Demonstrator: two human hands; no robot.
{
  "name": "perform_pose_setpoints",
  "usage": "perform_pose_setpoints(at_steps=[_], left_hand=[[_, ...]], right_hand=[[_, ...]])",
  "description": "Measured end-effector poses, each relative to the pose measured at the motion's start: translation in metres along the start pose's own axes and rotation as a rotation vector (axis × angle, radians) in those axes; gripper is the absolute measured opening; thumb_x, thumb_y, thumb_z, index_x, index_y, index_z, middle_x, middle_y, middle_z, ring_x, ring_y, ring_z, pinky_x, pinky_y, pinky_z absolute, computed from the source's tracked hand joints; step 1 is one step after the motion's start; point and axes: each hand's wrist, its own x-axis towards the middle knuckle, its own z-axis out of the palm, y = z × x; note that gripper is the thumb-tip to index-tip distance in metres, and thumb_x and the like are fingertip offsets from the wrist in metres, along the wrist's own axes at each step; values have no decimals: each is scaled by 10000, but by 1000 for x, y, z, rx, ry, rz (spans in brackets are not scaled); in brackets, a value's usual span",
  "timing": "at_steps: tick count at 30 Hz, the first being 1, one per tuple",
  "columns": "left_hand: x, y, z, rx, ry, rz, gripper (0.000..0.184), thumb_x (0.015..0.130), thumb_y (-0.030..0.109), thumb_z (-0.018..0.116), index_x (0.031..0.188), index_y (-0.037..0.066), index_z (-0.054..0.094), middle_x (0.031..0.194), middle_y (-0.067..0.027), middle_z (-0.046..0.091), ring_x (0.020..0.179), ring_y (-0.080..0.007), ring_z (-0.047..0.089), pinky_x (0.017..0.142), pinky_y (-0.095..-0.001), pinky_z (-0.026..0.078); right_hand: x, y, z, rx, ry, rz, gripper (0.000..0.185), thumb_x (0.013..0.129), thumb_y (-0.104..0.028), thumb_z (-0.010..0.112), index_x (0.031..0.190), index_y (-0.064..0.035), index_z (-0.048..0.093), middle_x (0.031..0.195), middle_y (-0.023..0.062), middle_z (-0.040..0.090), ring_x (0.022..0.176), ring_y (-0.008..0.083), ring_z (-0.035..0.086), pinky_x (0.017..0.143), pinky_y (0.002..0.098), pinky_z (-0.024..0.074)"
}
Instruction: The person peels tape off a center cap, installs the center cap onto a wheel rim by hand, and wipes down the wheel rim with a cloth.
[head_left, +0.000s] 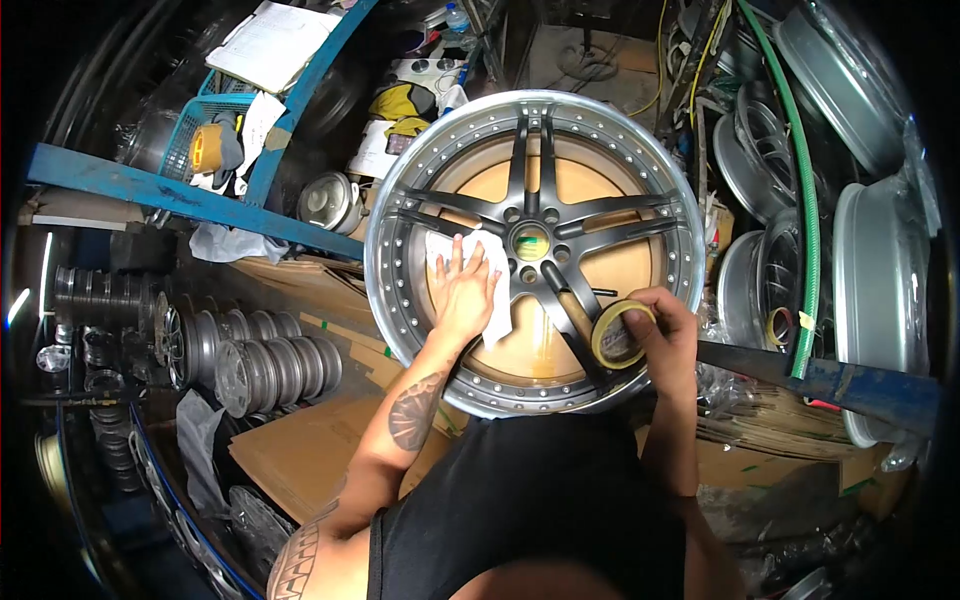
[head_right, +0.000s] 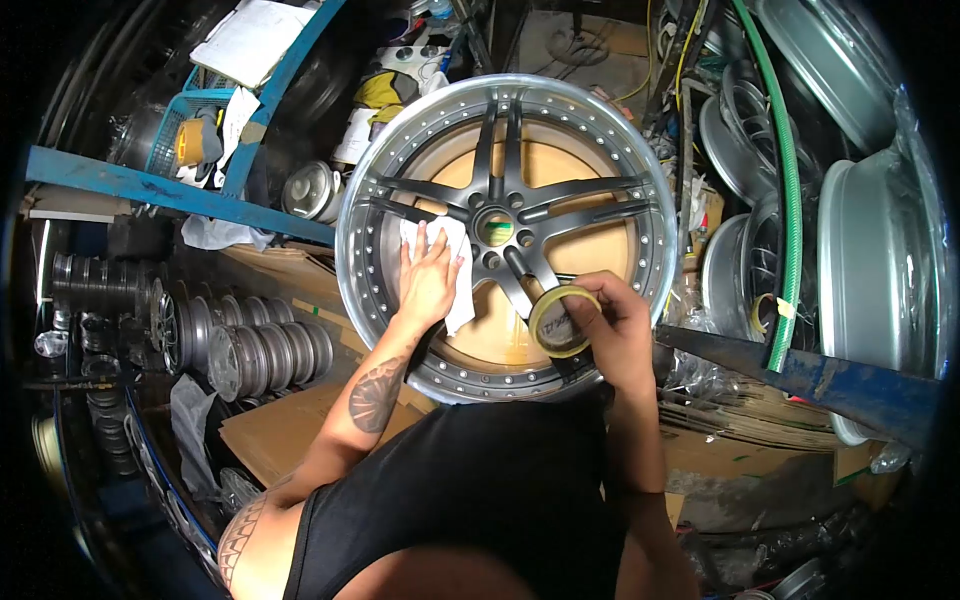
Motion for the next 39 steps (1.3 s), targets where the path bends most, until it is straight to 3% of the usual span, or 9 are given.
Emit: perform_pose_setpoints(at_steps=[9,12,17,22,27,29,31,34,39], left_hand=[[3,-33,-7,130,-133,98,490,1064,380,458,1323,1,629,1604,-190,400,1568,-444,123,1222,-681,113],[29,-66,18,150,143,-211,538,1071,418,401,1327,1,625,1617,-195,385,1572,-446,101,1220,-685,50],[21,-58,-16,-30,-166,191,449,1061,331,479,1339,7,621,1568,-173,469,1570,-401,177,1221,-669,69],[30,-35,8,17,-4,22,423,1059,340,484,1326,69,668,1543,-135,513,1548,-385,254,1234,-642,115],[-13,-1,-20,-672,-304,64,417,1092,304,487,1319,-14,629,1382,-182,644,1434,-336,470,1231,-491,253],[-20,-39,-13,-1135,-189,-279,404,1101,268,425,1229,-32,664,1065,-104,748,1019,-191,699,935,-354,536],[-19,-46,-36,-1461,210,-589,403,1105,319,442,1119,0,689,998,-78,742,858,-169,697,797,-303,544],[-26,-81,-36,-1488,466,-782,350,1089,328,516,1092,17,676,925,-32,694,848,-165,677,796,-315,538],[-27,-52,-33,-1797,626,-771,357,1102,312,490,1244,6,607,1172,-89,675,1073,-181,662,924,-332,541]], right_hand=[[-10,26,-16,104,135,109,143,981,-68,692,1081,30,663,931,31,704,846,74,626,771,223,490],[-6,12,-11,88,65,69,160,988,-85,693,1089,34,658,954,38,706,865,85,632,787,229,495],[4,19,-9,109,41,94,162,991,-82,690,1103,31,657,958,32,711,878,84,642,787,237,502],[13,21,5,114,31,91,120,990,-69,687,1080,9,674,932,16,706,861,70,632,770,220,485],[14,29,11,37,7,103,133,1024,-144,672,1050,-14,669,850,-16,683,784,36,599,703,206,471],[12,31,14,55,34,114,152,1042,-173,651,1060,-22,656,819,-14,677,736,42,605,646,210,474],[9,29,13,170,19,235,166,1054,-201,630,1071,-36,639,799,-4,674,675,50,606,563,212,461],[6,31,17,198,20,311,191,1070,-252,599,1084,-62,616,780,13,674,582,61,599,447,211,429],[1,34,19,69,-58,253,189,1070,-248,598,1101,-63,620,800,4,675,603,52,602,474,200,459]])
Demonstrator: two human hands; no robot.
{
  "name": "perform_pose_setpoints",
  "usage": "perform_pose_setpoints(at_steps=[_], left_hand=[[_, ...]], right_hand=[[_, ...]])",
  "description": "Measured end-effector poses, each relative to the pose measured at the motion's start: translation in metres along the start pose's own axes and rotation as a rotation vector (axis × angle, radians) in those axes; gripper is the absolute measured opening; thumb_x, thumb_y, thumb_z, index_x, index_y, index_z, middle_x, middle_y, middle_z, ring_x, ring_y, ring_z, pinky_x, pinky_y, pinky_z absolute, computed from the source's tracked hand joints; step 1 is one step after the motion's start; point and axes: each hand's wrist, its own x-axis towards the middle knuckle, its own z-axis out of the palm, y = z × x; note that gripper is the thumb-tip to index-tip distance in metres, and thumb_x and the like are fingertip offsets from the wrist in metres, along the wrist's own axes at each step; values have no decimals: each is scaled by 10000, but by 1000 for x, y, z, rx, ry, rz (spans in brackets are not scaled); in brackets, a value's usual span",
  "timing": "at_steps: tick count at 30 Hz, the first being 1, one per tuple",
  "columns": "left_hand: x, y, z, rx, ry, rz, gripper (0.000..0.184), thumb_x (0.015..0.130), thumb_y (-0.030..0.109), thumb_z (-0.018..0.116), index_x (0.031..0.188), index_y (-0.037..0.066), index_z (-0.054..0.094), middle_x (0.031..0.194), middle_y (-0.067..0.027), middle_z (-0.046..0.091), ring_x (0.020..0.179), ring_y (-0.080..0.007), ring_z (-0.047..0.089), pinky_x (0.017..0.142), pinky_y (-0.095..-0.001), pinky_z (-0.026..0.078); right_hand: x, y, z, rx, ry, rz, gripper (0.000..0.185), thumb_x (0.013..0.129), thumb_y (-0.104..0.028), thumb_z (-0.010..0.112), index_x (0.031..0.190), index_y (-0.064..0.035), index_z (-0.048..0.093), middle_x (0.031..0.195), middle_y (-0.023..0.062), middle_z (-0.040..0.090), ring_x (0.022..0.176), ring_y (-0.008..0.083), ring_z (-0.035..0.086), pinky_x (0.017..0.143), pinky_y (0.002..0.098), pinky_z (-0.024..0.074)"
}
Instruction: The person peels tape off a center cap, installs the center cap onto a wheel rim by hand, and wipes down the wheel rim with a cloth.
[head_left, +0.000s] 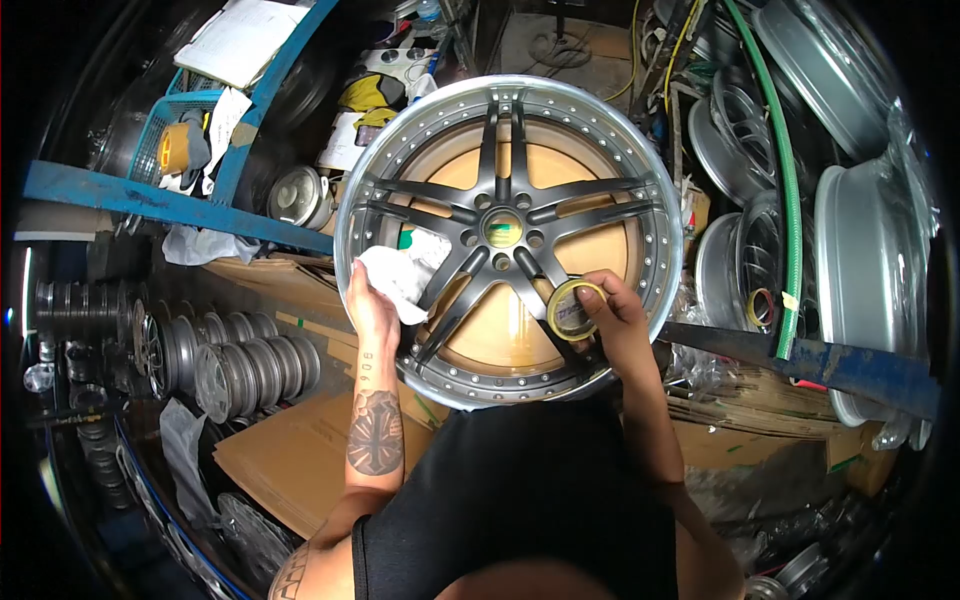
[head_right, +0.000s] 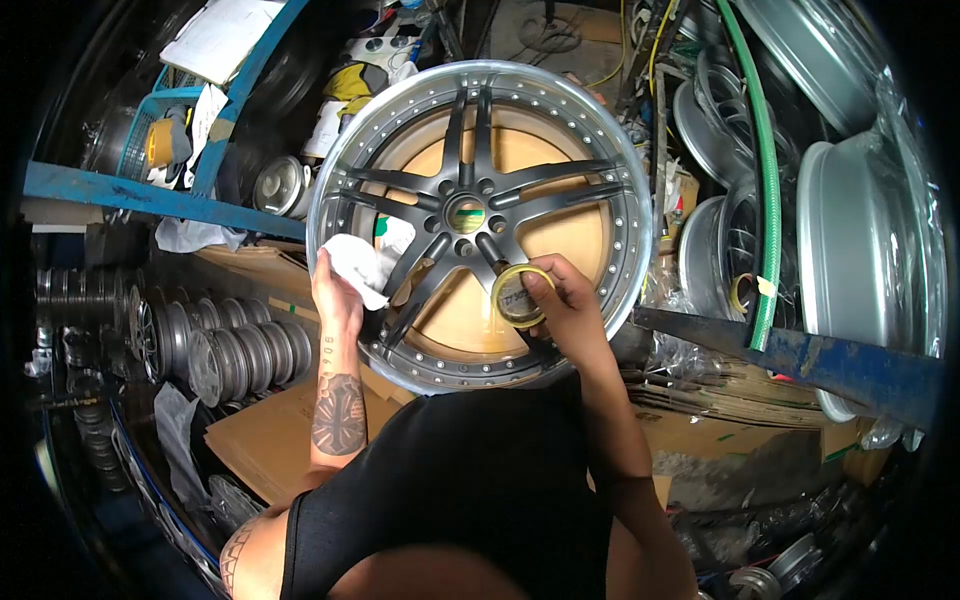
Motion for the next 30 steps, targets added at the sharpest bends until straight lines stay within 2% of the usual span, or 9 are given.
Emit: perform_pose_setpoints(at_steps=[2,6,7,12,16,19,23,27,30], left_hand=[[-2,1,18,-107,-65,42,455,1118,358,449,1374,-8,533,1296,-111,645,1174,-215,647,1020,-357,531],[-7,12,72,-26,-330,252,523,1119,425,416,1405,-1,516,1288,-127,644,1167,-244,648,1028,-403,527],[-21,21,91,61,-519,306,499,1128,387,402,1394,-19,515,1249,-119,656,1152,-231,651,1041,-409,516],[12,-18,132,1188,-989,741,545,1101,374,410,1539,49,432,1547,-174,479,1425,-335,458,1207,-464,316],[78,-87,141,1903,-809,917,664,1072,462,389,1636,132,268,1721,-138,169,1585,-354,159,1257,-577,151],[94,-91,169,1902,-743,782,700,1074,502,333,1659,151,172,1741,-110,60,1599,-331,96,1245,-634,135],[107,-95,202,1659,-599,493,756,1063,529,345,1649,80,180,1731,-148,93,1583,-380,134,1245,-613,165],[60,-108,162,1888,-648,728,799,1051,519,379,1612,-30,227,1720,-207,92,1579,-439,84,1253,-592,128],[56,-107,150,1862,-684,764,818,1042,530,397,1618,-21,214,1721,-204,92,1582,-432,79,1257,-585,112]], right_hand=[[-4,-2,0,35,-24,32,176,1068,-233,600,1106,-63,622,823,4,676,620,50,605,486,197,468],[-11,3,-6,85,-64,15,165,1062,-196,608,1133,-48,624,871,9,676,661,46,609,503,200,481],[-12,4,-7,93,-65,2,168,1061,-193,609,1139,-45,623,872,11,677,665,44,608,504,201,481],[-19,3,-16,114,33,43,167,1049,-171,626,1126,-23,636,889,10,676,678,50,601,523,210,480],[-20,9,-24,82,92,-10,145,1043,-152,631,1094,-18,645,904,6,671,738,45,594,602,209,485],[-22,3,-25,111,153,33,128,1043,-129,622,1087,-12,648,906,5,661,802,48,583,676,212,480],[-15,-7,-24,71,161,16,150,1044,-157,624,1091,-16,638,911,-4,650,803,58,591,693,220,484],[-17,-1,-36,41,196,-66,145,1035,-136,635,1100,-7,647,936,0,655,870,73,580,798,236,472],[-17,3,-43,80,310,-33,142,1029,-134,642,1099,-10,648,939,-4,653,873,72,576,804,235,470]])
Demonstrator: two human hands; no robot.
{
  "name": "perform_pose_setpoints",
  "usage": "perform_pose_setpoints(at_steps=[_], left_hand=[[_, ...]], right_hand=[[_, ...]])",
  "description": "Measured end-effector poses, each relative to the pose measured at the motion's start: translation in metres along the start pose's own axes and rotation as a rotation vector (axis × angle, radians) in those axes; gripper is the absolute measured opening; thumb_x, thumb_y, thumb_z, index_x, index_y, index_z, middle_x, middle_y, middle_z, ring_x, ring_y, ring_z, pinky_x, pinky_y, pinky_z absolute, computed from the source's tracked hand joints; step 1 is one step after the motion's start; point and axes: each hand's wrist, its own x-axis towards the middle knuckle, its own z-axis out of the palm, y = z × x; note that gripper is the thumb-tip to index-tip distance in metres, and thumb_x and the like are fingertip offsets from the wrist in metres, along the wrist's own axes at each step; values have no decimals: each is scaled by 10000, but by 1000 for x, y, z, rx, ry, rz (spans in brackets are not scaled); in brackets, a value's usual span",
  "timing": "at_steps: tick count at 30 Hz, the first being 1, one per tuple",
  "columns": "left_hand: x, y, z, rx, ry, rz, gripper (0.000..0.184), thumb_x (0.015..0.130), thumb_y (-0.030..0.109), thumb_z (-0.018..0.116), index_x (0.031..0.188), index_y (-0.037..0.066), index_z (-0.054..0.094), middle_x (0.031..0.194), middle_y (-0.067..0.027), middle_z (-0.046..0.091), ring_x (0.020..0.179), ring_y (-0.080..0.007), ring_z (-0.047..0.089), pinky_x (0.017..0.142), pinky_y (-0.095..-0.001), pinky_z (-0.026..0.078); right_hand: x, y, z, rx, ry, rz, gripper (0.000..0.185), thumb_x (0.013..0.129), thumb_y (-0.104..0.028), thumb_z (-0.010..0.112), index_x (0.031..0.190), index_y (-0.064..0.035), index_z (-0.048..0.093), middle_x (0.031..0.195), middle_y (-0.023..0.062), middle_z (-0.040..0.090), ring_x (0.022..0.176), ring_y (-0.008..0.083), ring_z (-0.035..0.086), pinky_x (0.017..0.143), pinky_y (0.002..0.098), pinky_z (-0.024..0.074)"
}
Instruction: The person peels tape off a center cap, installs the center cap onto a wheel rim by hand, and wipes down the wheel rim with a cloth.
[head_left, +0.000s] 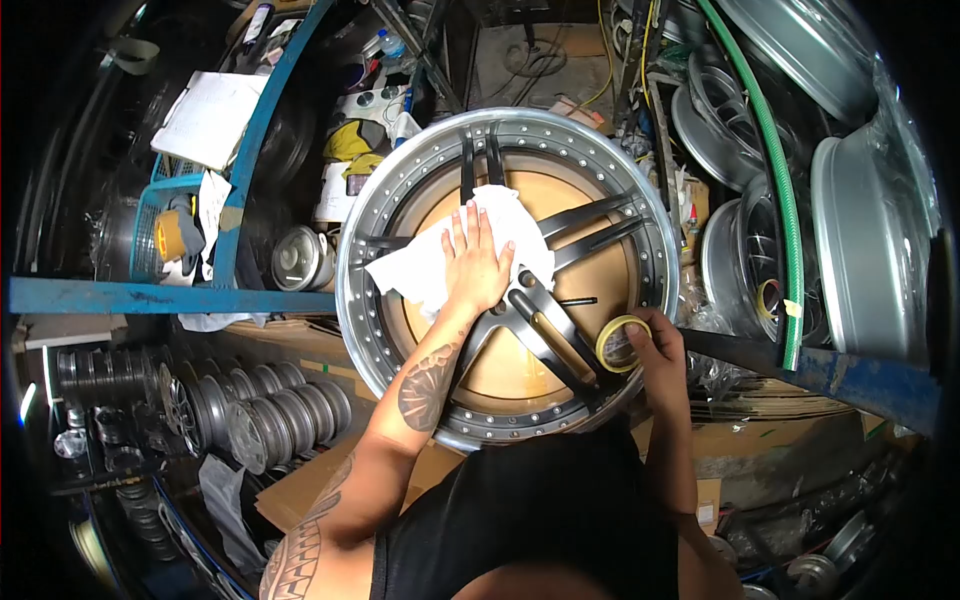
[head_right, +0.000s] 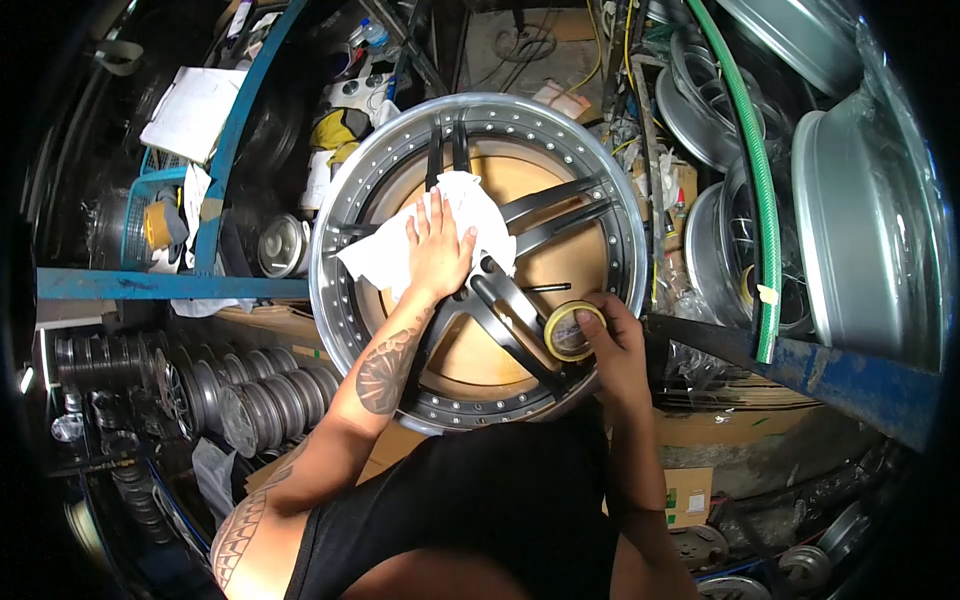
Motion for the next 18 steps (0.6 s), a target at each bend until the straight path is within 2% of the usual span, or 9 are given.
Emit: perform_pose_setpoints(at_steps=[2,3,5,7,8,11,12,15,18], left_hand=[[19,-4,-4,-20,7,27,833,1042,541,397,1624,-19,193,1721,-206,88,1579,-439,88,1258,-580,118],[34,-3,-15,-15,-33,5,859,1034,566,409,1626,-15,185,1716,-219,94,1576,-417,137,1258,-555,162],[69,-15,-13,-248,42,19,872,1022,579,422,1617,-20,205,1706,-221,146,1557,-403,220,1253,-511,227],[107,-24,-16,-294,8,-40,886,1020,598,409,1617,-22,199,1694,-228,186,1547,-387,256,1257,-467,238],[122,-23,-18,-242,-28,-97,807,1049,536,364,1618,-14,207,1686,-231,214,1553,-387,238,1255,-509,228],[139,-23,2,-121,20,-109,718,1070,445,325,1622,0,214,1690,-227,203,1564,-377,211,1251,-551,212],[128,-15,0,-158,38,-71,665,1076,387,328,1619,16,235,1700,-211,181,1574,-374,181,1259,-560,166],[76,9,-6,-32,11,138,666,1071,355,335,1624,3,214,1702,-230,152,1574,-408,156,1264,-559,127],[23,22,-2,-154,-43,160,695,1070,367,354,1632,0,176,1707,-246,102,1573,-433,129,1266,-563,77]], right_hand=[[3,-2,-2,8,70,37,144,1027,-143,648,1086,-12,649,939,-11,651,866,69,572,797,233,469],[5,-3,-3,46,60,28,145,1027,-148,648,1082,-14,649,939,-12,650,865,67,571,796,232,468],[7,-4,-5,114,27,12,147,1028,-157,648,1075,-18,648,940,-14,650,862,65,569,794,230,466],[11,-5,-3,139,-18,5,143,1028,-161,646,1068,-24,651,944,-11,654,866,64,574,791,226,462],[13,-8,1,143,-37,-15,142,1026,-161,647,1067,-25,651,946,-10,656,869,65,577,792,225,462],[4,-22,9,144,-75,-25,146,1017,-150,656,1086,-22,652,953,-2,669,868,68,595,793,224,469],[0,-23,9,147,-88,-5,150,1014,-150,661,1090,-21,651,954,-1,672,867,67,598,793,223,471],[0,-11,1,153,-88,11,156,1011,-156,673,1088,-22,650,955,-4,682,864,61,604,797,220,476],[4,1,-1,127,1,0,157,1017,-164,669,1086,-24,650,953,-7,683,869,57,601,798,221,477]])
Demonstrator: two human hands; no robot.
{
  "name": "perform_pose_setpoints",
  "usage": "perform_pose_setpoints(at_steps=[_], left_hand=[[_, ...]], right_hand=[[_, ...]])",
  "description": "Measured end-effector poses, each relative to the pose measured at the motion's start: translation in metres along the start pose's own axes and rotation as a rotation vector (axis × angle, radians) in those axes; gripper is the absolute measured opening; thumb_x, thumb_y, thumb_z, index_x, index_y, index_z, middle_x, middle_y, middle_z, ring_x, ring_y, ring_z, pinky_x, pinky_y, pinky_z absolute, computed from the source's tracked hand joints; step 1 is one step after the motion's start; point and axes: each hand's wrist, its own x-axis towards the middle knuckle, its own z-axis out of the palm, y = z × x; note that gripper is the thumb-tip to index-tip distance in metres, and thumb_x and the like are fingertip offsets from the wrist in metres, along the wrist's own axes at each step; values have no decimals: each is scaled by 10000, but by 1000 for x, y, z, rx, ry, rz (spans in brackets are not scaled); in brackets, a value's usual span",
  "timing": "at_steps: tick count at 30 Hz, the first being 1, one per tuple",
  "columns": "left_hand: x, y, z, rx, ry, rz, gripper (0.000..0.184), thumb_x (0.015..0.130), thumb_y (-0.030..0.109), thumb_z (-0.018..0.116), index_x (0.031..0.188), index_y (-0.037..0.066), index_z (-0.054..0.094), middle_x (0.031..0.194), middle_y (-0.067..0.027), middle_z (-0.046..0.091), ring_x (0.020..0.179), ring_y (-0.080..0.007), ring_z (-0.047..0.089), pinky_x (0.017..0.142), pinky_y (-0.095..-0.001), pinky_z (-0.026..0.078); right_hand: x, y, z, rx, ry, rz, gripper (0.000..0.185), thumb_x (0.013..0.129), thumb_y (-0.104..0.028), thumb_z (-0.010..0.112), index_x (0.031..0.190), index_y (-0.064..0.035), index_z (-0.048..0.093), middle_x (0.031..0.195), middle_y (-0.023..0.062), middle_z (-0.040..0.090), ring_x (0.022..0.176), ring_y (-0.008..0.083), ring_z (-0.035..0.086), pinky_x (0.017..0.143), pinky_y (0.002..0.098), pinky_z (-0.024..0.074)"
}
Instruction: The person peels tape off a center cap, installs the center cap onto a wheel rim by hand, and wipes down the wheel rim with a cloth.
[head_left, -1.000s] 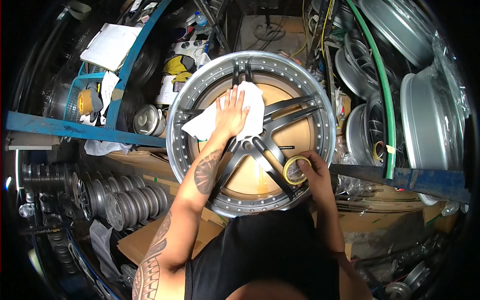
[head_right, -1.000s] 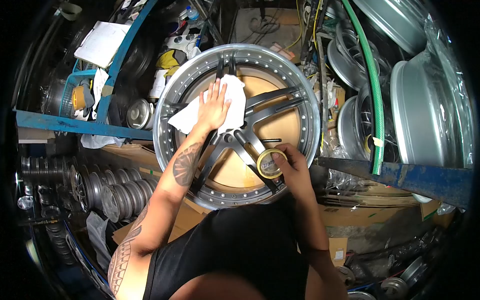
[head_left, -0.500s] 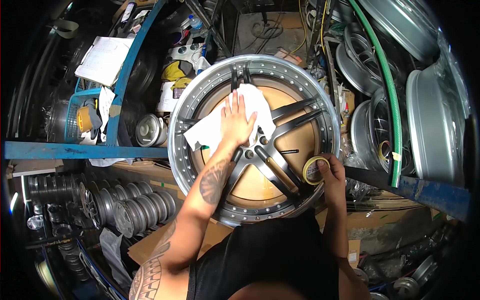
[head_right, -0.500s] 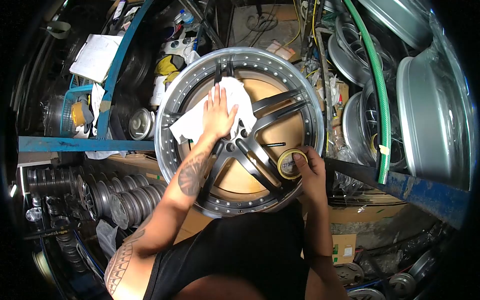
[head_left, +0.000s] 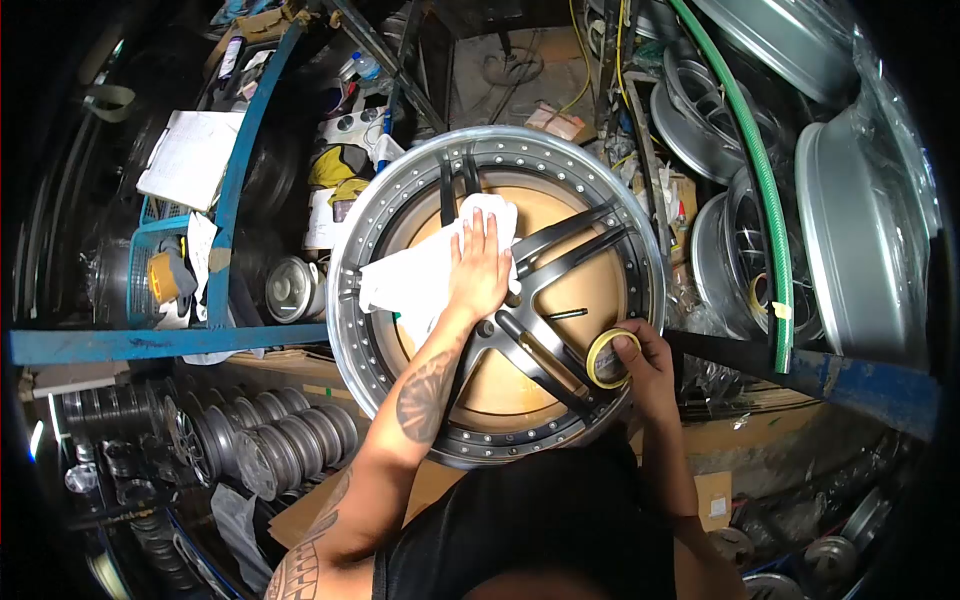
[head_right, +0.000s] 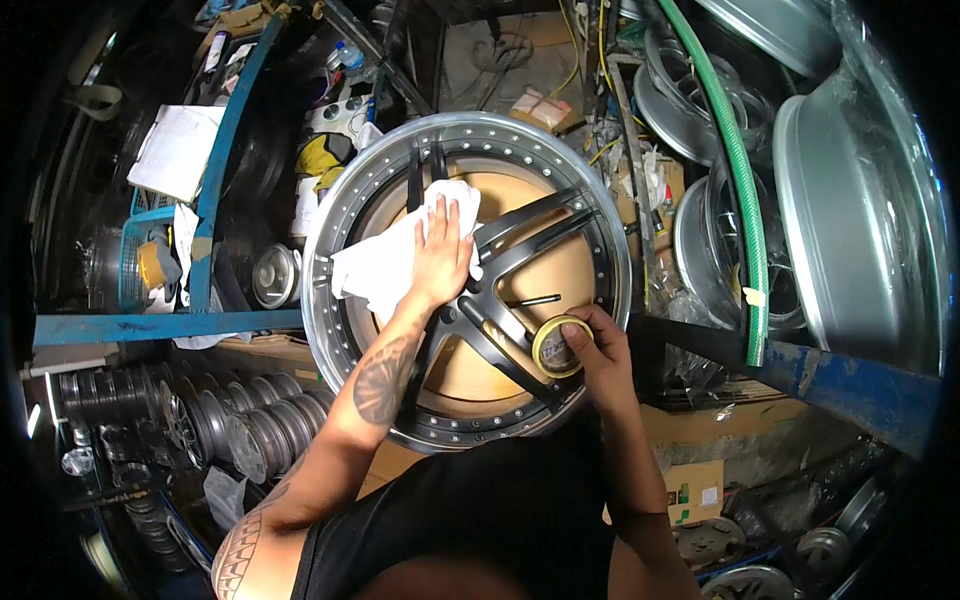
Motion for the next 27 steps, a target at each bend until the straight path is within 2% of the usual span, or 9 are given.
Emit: perform_pose_setpoints(at_steps=[5,9,13,16,17,18,19,23,27], left_hand=[[36,-12,-8,156,-10,38,712,1069,434,352,1627,15,206,1712,-200,144,1576,-409,140,1263,-588,74],[127,-32,-18,35,-54,-138,654,1068,419,338,1607,49,305,1683,-142,286,1579,-320,189,1256,-608,101],[127,-25,-7,45,54,-169,644,1067,381,325,1593,10,317,1666,-159,316,1557,-313,258,1265,-545,128],[87,-19,4,86,138,-113,693,1054,344,412,1556,-114,278,1638,-277,298,1549,-332,266,1267,-498,151],[65,-16,8,19,206,-126,710,1052,333,442,1544,-145,256,1546,-314,426,1460,-344,426,1267,-483,158],[44,1,-8,-127,127,-221,675,1063,301,444,1503,-185,284,1195,-338,673,1245,-393,616,1248,-495,204],[26,-3,6,-93,240,-169,606,1069,252,444,1448,-212,358,967,-316,721,1109,-416,673,1229,-495,248],[-25,29,4,-97,274,-92,490,1060,187,475,1430,-133,471,1466,-344,499,1388,-458,479,1225,-583,231],[-38,69,27,-68,158,17,554,1053,247,517,1465,-117,451,1541,-297,448,1479,-491,342,1235,-593,193]], right_hand=[[3,-13,-4,29,46,10,157,1008,-151,674,1091,-20,648,944,-3,675,864,62,598,792,222,474],[0,-32,-5,13,46,-87,178,1000,-156,677,1093,-7,646,940,5,669,862,68,597,783,226,474],[-17,-31,-19,35,69,-123,199,1004,-178,675,1091,-2,643,955,7,667,860,71,596,777,223,469],[-23,-3,-38,100,130,-94,213,1005,-200,681,1096,-11,644,955,4,670,868,69,605,792,226,480],[-25,3,-40,131,156,-72,216,1006,-204,682,1097,-13,644,955,4,669,870,67,607,793,227,483],[-28,6,-41,169,166,-52,216,1006,-205,687,1102,-16,644,951,0,668,870,60,609,786,224,487],[-30,7,-40,176,173,-40,211,1007,-200,685,1102,-16,644,950,-2,668,868,58,608,783,221,487],[-26,6,-39,159,196,-42,188,1013,-179,677,1102,-17,643,945,-9,663,861,52,604,773,212,484],[-22,-6,-38,65,226,-82,165,1018,-160,664,1103,-20,642,942,-13,655,852,51,596,764,212,480]])
